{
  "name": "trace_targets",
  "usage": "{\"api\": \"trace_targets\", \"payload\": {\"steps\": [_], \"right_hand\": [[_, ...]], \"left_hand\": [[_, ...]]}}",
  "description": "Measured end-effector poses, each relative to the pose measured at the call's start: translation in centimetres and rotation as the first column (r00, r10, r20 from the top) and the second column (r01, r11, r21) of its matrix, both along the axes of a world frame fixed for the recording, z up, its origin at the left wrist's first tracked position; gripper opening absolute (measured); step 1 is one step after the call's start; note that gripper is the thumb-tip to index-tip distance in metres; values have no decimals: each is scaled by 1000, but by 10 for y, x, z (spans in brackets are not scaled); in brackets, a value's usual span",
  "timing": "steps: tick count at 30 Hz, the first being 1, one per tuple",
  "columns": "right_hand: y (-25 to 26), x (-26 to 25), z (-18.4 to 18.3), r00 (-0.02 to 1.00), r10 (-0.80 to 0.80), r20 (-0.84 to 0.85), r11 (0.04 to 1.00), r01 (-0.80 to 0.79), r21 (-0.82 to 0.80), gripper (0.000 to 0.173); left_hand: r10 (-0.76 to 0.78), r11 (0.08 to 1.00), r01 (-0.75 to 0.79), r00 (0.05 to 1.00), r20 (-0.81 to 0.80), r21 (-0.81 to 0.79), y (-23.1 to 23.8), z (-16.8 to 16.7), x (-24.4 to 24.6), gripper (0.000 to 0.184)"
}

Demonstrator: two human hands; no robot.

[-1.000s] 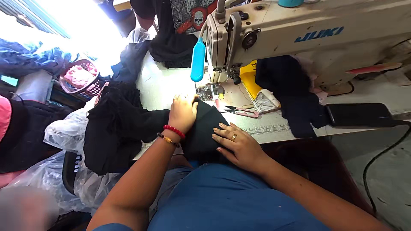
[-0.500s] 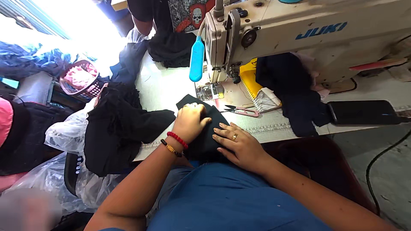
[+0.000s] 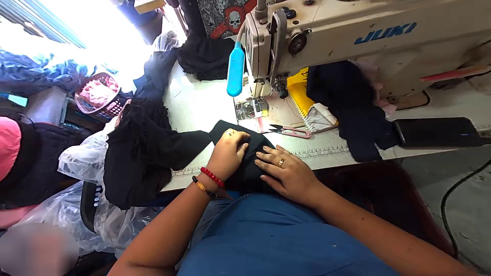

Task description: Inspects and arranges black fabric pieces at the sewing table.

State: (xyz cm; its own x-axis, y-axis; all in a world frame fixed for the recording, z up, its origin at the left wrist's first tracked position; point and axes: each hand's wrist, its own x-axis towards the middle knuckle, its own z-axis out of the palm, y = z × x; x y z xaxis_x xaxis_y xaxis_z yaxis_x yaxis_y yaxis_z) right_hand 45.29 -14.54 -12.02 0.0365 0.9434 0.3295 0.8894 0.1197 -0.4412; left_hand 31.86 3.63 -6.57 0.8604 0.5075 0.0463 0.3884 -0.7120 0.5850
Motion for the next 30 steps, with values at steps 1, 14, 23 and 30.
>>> {"api": "trace_targets", "payload": {"steps": [1,14,23,30], "right_hand": [[0,0,0,1000,-2,-1,1000,2,-6,43],[0,1,-1,1000,-3,12,1000,3,-11,44],[0,1,0,1000,4,11,1000,-4,-17,44],[0,1,0,1000,3,13,1000,-2,-23,44]], "left_hand": [[-20,999,18,999,-36,-32,2,2,2,20],[204,958,-152,957,-207,243,41,3,23,59],[170,977,-125,944,-283,170,78,16,27,26],[280,923,-270,960,3,274,75,8,21,25]]}}
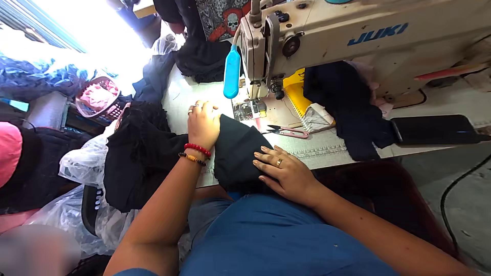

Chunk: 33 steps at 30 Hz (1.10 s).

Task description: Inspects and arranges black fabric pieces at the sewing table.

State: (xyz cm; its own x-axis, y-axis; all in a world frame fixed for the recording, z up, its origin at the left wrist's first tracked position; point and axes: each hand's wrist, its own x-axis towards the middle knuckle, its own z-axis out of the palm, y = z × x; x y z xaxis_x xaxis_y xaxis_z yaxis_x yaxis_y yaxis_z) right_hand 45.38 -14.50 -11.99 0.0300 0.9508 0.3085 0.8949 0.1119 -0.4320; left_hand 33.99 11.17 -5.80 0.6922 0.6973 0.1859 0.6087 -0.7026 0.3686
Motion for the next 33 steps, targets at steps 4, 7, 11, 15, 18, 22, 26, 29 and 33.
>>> {"api": "trace_targets", "payload": {"steps": [4,7,11,15,18,22,26,29,33], "right_hand": [[0,0,0,1000,0,2,1000,0,6,44],[0,0,0,1000,-1,5,1000,1,5,44],[0,-1,1,1000,-3,-6,1000,3,-5,44],[0,0,1,1000,6,4,1000,-6,-7,44],[0,0,1,1000,10,8,1000,-11,7,44],[0,0,0,1000,12,-2,1000,-12,9,44],[0,0,0,1000,12,7,1000,-12,3,44],[0,0,2,1000,9,-4,1000,-9,18,42],[0,0,1,1000,9,0,1000,-9,18,41]], "left_hand": [[-358,930,360,933,45,-68,-31,-4,10,24],[-455,882,457,889,45,-112,-40,-9,21,24],[-507,857,506,862,16,-102,-32,-12,32,12],[-592,806,592,806,-22,-18,-27,-1,34,9],[-687,717,689,724,-62,106,-27,13,29,13],[-720,656,731,681,-133,188,-37,28,19,19],[-752,614,780,624,-214,118,-53,37,10,22],[-802,594,802,584,-127,-56,-57,34,7,19],[-646,673,635,754,116,-379,-64,20,-3,15]]}}
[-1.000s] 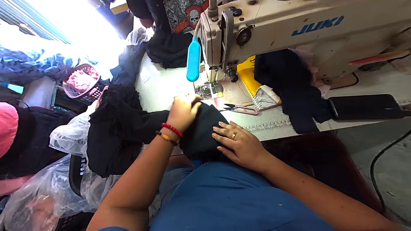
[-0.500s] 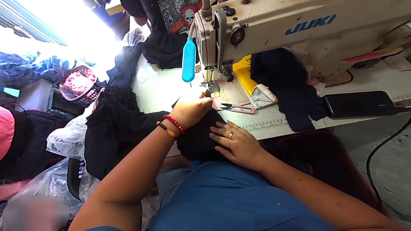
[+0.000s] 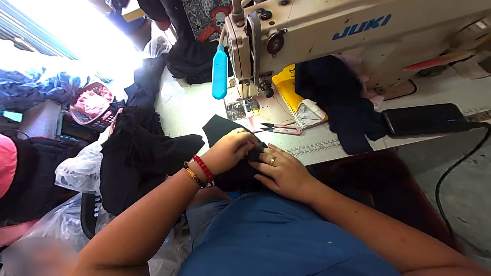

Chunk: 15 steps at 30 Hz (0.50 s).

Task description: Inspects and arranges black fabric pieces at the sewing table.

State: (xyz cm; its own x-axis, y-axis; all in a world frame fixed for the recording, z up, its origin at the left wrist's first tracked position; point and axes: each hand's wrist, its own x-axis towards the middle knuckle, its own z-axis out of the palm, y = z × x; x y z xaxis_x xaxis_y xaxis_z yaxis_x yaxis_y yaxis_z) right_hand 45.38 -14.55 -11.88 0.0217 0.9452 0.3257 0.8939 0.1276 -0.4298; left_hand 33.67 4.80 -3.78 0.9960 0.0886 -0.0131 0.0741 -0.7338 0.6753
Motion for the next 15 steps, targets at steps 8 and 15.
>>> {"api": "trace_targets", "payload": {"steps": [8,15], "right_hand": [[0,0,0,1000,-6,15,1000,6,5,42],[0,0,-1,1000,-14,25,1000,14,2,43]], "left_hand": [[279,937,-263,959,-40,229,0,-17,-9,15],[256,964,-246,962,-99,99,-5,-12,1,11]]}}
